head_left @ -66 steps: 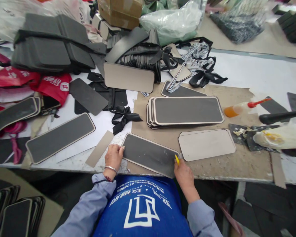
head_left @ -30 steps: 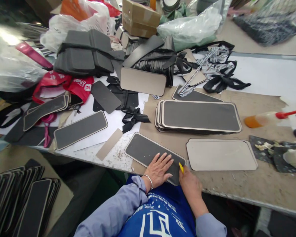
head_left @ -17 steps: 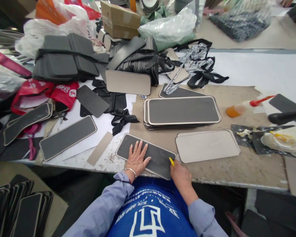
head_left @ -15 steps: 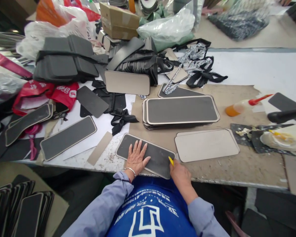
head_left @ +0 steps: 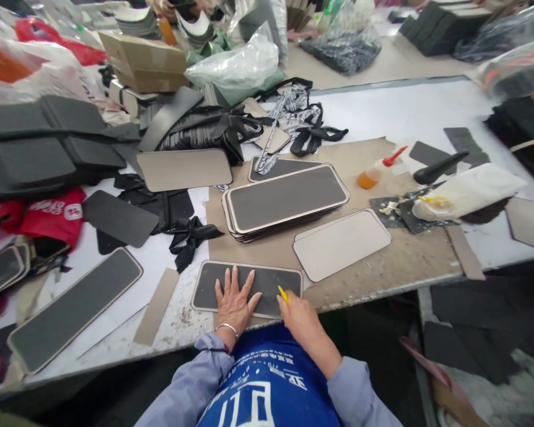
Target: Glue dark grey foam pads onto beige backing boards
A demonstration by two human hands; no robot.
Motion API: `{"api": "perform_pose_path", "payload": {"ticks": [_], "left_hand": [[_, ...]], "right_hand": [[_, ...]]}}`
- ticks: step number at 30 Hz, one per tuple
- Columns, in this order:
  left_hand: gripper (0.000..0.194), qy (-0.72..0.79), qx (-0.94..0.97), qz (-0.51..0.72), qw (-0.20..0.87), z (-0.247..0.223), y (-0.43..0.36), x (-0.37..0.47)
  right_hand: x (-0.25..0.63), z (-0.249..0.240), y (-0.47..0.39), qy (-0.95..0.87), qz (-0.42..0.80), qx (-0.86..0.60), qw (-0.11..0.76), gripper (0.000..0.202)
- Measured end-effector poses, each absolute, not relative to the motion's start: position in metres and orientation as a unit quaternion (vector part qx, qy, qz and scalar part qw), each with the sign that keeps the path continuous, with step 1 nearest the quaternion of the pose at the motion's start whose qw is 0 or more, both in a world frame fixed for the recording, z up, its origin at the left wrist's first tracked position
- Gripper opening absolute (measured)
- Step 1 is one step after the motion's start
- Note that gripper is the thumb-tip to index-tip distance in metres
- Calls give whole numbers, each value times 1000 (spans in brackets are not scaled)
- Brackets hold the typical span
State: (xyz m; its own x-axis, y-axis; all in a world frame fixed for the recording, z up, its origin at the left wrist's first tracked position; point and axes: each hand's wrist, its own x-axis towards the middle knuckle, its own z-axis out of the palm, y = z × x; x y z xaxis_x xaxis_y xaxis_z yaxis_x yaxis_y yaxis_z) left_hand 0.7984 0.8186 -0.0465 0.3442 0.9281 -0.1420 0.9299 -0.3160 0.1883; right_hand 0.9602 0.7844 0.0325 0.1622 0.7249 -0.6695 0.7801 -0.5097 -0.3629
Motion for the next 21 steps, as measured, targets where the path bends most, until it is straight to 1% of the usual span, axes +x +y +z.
{"api": "perform_pose_path", "payload": {"ticks": [2, 4, 6, 8, 11, 16, 19, 21], "left_hand": [[49, 567, 814, 0, 123, -47, 819, 797], [46, 559, 820, 4, 126, -48, 819, 794], [45, 551, 825, 10, 125, -48, 820, 790], [45, 543, 830, 17, 126, -49, 821, 787], [45, 540, 832, 24, 125, -50, 822, 785], [46, 537, 833, 32, 126, -51, 820, 784], [47, 536, 833, 35, 134, -51, 819, 783], [46, 533, 834, 36, 138, -49, 819, 783]], "right_hand": [[939, 22, 792, 441, -501, 743, -58, 28], [925, 9, 799, 333, -583, 727, -142, 25], [920, -5, 804, 214, -629, 723, -191, 25], [925, -15, 803, 131, -642, 725, -215, 27], [945, -21, 791, 76, -628, 735, -243, 32], [971, -17, 767, 12, -564, 752, -342, 29], [974, -15, 756, 11, -527, 772, -355, 28], [977, -14, 746, 12, -477, 804, -355, 29]]}}
